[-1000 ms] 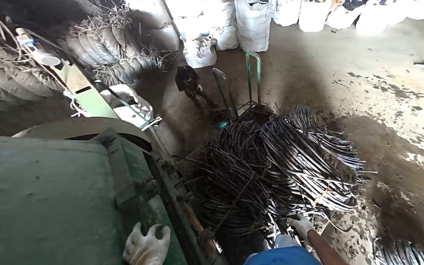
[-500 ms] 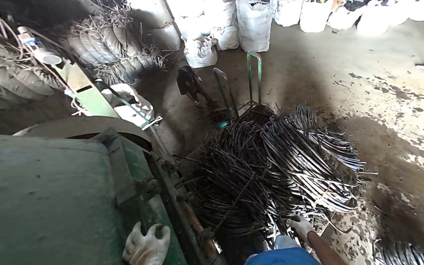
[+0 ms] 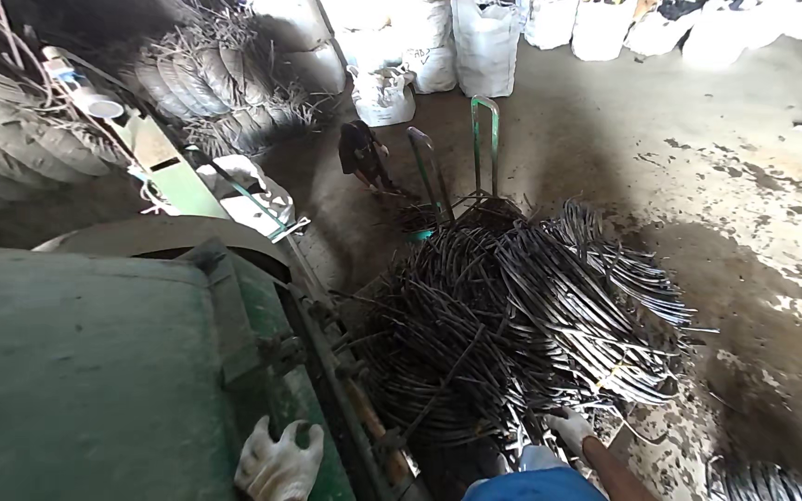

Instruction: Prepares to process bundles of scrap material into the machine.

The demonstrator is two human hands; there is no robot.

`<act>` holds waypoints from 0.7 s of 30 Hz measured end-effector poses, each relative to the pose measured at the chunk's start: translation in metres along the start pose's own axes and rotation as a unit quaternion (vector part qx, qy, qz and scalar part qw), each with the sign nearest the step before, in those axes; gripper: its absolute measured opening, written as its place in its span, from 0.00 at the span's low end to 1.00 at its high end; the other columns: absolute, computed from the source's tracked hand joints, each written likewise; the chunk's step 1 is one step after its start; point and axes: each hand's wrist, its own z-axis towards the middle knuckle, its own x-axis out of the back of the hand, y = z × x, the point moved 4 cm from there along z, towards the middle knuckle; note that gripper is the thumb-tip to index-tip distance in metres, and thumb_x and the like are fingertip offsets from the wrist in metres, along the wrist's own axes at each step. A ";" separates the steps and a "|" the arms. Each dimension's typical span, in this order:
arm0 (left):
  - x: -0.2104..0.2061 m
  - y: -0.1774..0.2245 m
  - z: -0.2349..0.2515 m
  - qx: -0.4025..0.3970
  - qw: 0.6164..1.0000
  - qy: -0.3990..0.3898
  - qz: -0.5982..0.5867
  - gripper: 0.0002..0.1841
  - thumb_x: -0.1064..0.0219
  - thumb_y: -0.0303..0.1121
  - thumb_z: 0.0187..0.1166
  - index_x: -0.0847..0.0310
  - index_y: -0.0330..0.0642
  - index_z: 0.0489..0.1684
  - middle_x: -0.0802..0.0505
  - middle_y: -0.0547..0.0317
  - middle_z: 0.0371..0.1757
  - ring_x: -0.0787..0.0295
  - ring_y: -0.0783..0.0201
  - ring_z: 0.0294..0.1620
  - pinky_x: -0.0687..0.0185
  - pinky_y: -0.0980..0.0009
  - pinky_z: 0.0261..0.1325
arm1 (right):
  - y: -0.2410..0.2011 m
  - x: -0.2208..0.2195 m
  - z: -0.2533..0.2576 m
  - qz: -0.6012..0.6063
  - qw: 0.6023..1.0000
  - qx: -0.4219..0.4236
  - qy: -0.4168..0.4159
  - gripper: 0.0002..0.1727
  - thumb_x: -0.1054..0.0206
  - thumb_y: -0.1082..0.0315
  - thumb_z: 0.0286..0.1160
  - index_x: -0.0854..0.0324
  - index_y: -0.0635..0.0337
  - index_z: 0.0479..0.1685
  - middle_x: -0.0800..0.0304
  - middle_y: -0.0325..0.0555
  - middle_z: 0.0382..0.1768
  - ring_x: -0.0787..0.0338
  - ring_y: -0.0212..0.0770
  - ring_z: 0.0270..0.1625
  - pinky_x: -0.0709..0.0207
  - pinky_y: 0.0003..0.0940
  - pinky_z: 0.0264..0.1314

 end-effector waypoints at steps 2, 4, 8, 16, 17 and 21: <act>0.001 0.000 0.000 0.003 1.000 -0.004 -0.003 0.24 0.36 0.67 0.63 0.06 0.70 0.48 0.29 0.52 0.89 0.41 0.41 0.90 0.45 0.38 0.86 | -0.001 0.000 -0.001 0.005 1.000 -0.001 -0.004 0.31 0.28 0.44 0.73 0.18 0.48 0.73 0.07 0.54 0.58 0.06 0.53 0.59 0.14 0.58 0.66; 0.002 0.001 0.000 0.004 1.000 -0.005 -0.003 0.23 0.37 0.67 0.63 0.06 0.70 0.48 0.30 0.52 0.89 0.41 0.41 0.90 0.45 0.38 0.86 | 0.000 0.001 0.000 0.008 1.000 -0.002 -0.003 0.31 0.27 0.44 0.72 0.18 0.48 0.73 0.07 0.54 0.58 0.06 0.53 0.58 0.14 0.57 0.65; 0.001 0.000 -0.001 0.003 1.000 -0.001 -0.002 0.24 0.38 0.68 0.63 0.06 0.71 0.47 0.29 0.54 0.89 0.41 0.41 0.90 0.45 0.39 0.85 | 0.005 -0.001 0.007 0.001 1.000 -0.003 0.002 0.32 0.27 0.42 0.71 0.17 0.47 0.72 0.06 0.52 0.57 0.06 0.51 0.58 0.14 0.57 0.64; 0.002 0.001 0.000 0.001 1.000 0.002 -0.001 0.24 0.40 0.67 0.65 0.06 0.70 0.47 0.29 0.54 0.89 0.41 0.42 0.90 0.46 0.40 0.86 | 0.000 -0.001 0.003 0.009 1.000 -0.008 -0.010 0.32 0.28 0.43 0.73 0.20 0.47 0.75 0.07 0.53 0.59 0.06 0.52 0.58 0.13 0.57 0.64; 0.002 0.001 -0.001 0.002 1.000 0.002 -0.001 0.24 0.40 0.67 0.65 0.06 0.71 0.47 0.29 0.54 0.89 0.41 0.42 0.90 0.46 0.40 0.86 | 0.000 -0.001 0.003 0.009 1.000 -0.007 -0.010 0.32 0.28 0.43 0.73 0.19 0.48 0.75 0.08 0.54 0.59 0.06 0.52 0.59 0.14 0.57 0.64; -0.002 -0.001 0.000 -0.001 1.000 0.002 -0.011 0.23 0.38 0.67 0.64 0.06 0.71 0.47 0.29 0.53 0.89 0.40 0.41 0.89 0.46 0.39 0.85 | 0.000 -0.002 0.005 -0.001 1.000 -0.004 -0.005 0.31 0.27 0.42 0.72 0.17 0.47 0.73 0.07 0.54 0.59 0.06 0.52 0.59 0.14 0.58 0.65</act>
